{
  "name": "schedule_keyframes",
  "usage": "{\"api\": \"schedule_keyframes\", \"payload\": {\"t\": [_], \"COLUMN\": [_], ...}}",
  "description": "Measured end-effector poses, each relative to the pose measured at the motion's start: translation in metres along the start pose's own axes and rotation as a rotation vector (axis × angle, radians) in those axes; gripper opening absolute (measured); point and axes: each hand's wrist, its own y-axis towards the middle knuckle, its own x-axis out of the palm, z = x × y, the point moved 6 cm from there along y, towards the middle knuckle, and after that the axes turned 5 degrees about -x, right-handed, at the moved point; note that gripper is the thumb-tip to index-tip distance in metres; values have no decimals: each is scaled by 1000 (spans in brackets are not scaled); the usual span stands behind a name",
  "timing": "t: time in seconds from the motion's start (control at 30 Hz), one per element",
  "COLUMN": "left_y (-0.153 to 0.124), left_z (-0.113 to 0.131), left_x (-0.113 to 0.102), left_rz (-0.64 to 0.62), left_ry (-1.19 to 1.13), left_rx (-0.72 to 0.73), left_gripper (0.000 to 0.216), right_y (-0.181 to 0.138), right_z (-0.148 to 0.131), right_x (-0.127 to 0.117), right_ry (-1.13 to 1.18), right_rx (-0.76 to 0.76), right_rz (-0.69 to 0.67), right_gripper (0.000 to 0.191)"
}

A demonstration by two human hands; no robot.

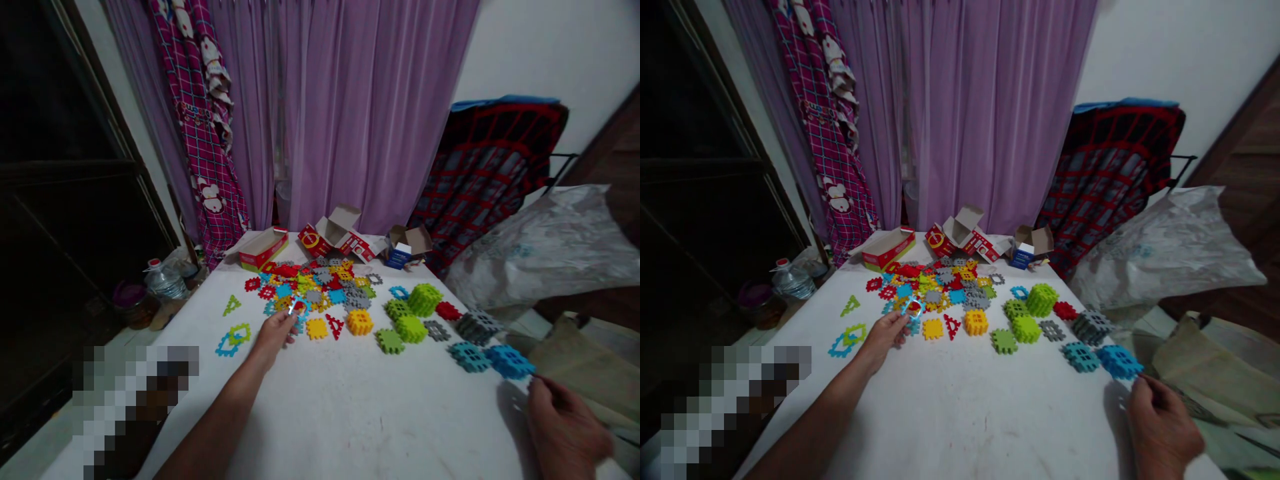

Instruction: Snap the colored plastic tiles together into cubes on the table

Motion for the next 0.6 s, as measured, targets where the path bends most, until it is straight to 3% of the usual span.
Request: {"api": "schedule_keyframes", "payload": {"t": [0.1,0.2,0.3,0.43,0.6], "left_y": [-7,-11,-13,-17,-21], "left_z": [-9,-14,-16,-17,-16], "left_x": [50,82,102,124,141], "left_rz": [-150,-221,-252,-305,-357], "left_ry": [-89,-105,-129,-140,-119], "left_rx": [-38,-48,-72,-96,-101], "left_gripper": [54,53,52,52,48], "right_y": [-13,-30,-50,-85,-116], "right_z": [-29,-57,-87,-132,-165], "right_x": [-3,5,13,28,40], "right_ry": [56,99,200,299,285], "right_rx": [-56,-179,-354,-641,-840], "right_rz": [66,44,22,-147,-308], "right_gripper": [42,44,40,30,22]}}
